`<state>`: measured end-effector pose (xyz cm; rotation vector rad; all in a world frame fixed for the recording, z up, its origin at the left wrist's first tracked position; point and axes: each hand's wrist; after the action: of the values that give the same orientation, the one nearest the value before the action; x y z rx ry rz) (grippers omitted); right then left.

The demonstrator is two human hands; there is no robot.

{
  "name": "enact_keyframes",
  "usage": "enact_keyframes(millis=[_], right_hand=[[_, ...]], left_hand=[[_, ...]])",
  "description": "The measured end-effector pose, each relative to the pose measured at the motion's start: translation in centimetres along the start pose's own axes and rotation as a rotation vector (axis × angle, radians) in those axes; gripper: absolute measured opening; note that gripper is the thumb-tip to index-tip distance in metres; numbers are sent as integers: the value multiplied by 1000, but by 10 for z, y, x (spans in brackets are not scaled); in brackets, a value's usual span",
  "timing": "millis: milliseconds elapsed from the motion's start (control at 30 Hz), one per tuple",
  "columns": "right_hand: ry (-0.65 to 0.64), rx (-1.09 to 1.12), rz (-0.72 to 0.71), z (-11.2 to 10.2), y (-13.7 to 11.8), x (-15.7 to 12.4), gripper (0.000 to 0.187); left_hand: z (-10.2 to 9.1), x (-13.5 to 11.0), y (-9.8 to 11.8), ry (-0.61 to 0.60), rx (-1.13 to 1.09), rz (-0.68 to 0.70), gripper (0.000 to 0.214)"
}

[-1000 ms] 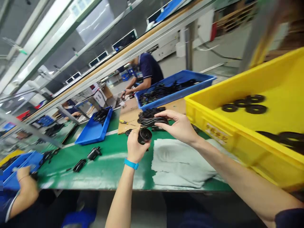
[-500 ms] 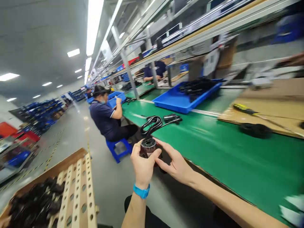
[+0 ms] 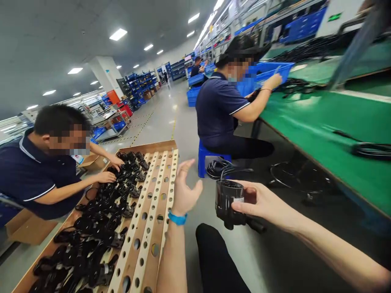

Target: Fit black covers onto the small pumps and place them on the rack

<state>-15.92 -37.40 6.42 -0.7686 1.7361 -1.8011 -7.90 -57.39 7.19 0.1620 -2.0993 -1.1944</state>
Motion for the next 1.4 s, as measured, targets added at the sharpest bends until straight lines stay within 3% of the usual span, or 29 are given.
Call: enact_keyframes(millis=[67,100,233,367,500,600,700,833,1000,1167,1300,1400], right_hand=[[-173,-20,-22,9,-5,26,55],[-266,-30,-39,14,-7,40,53],[-565,-99,-113,31,-13,99,38],[-674,-257,-178,47,-10,170,25],[-578,-416,-343,75,8,267,21],[-404,-384,-444,110,35,348,21],[-227,-336,-457,150,69,420,22],[-23,-269,-445,193,113,489,31],[-47,-181,-441,223,157,546,38],[-117,-114,-438,243,191,582,42],[-130,-58,-454,254,207,598,44],[-144,-25,-483,258,211,604,44]], left_hand=[[-18,16,-20,-149,38,111,80],[-25,22,-30,-213,22,129,85],[-45,44,-69,-169,0,86,50],[-86,82,-108,-157,231,11,33],[-135,149,-149,-119,706,-48,24],[-158,201,-183,-4,854,-101,27],[-167,241,-221,112,974,-166,31],[-167,269,-273,203,1054,-262,27],[-173,282,-328,291,1028,-399,29],[-180,283,-370,373,836,-586,30],[-181,284,-389,447,681,-684,34],[-183,287,-391,481,620,-734,31]])
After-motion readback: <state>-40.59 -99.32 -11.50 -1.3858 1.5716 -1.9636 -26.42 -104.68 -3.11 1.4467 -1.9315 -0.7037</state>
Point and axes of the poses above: each hand's wrist, its own x-axis towards the middle knuckle, its own z-axis out of the palm, y = z × x, and after that the axes turned 9 degrees about y, right-handed
